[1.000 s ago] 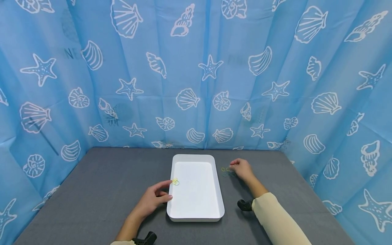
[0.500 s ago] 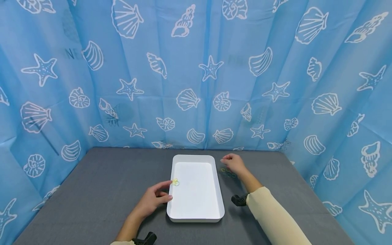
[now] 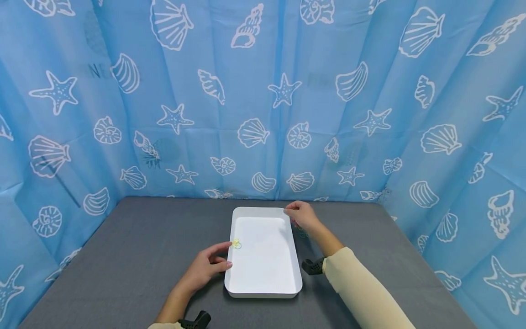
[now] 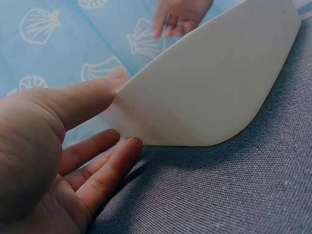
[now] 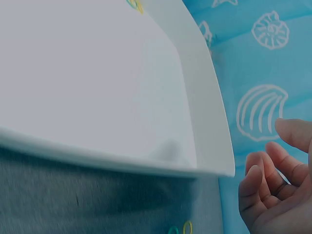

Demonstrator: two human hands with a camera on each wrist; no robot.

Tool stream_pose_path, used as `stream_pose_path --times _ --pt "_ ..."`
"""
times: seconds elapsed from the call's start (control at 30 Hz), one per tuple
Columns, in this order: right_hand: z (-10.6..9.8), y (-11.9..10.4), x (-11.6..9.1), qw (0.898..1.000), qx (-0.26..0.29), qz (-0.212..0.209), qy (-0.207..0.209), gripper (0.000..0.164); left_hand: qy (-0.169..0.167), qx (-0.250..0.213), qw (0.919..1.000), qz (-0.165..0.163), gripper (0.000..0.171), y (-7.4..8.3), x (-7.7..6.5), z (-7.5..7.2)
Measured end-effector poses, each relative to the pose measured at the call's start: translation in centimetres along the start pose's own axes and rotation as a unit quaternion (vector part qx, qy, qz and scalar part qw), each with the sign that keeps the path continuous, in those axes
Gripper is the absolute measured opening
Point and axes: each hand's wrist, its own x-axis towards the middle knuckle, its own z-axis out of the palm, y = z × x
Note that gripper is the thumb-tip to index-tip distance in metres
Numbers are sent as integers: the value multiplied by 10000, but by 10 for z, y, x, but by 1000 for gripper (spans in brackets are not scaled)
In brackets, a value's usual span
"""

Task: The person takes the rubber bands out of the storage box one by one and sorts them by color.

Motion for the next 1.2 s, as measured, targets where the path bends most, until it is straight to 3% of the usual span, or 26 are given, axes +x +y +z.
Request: stream_pose_path --times 0.3,0.5,0.77,1.0,1.2 --pt "26 -10 -4 9989 284 -119 -341 20 14 4 10000 41 58 -1 0 0" --pt "45 -14 -8 9954 -58 -604 -742 30 43 -3 10000 14 59 -2 0 0" --pt "67 -15 -11 9855 -624 -1051 -1176 33 7 83 10000 -33 57 -1 2 1" --pt "85 -13 -14 9752 -739 -1344 -1596 40 -114 -18 9999 105 57 -6 3 0" --pt "98 -12 -13 9586 -653 -1751 -2146 40 -100 3 9999 79 56 -5 3 -2"
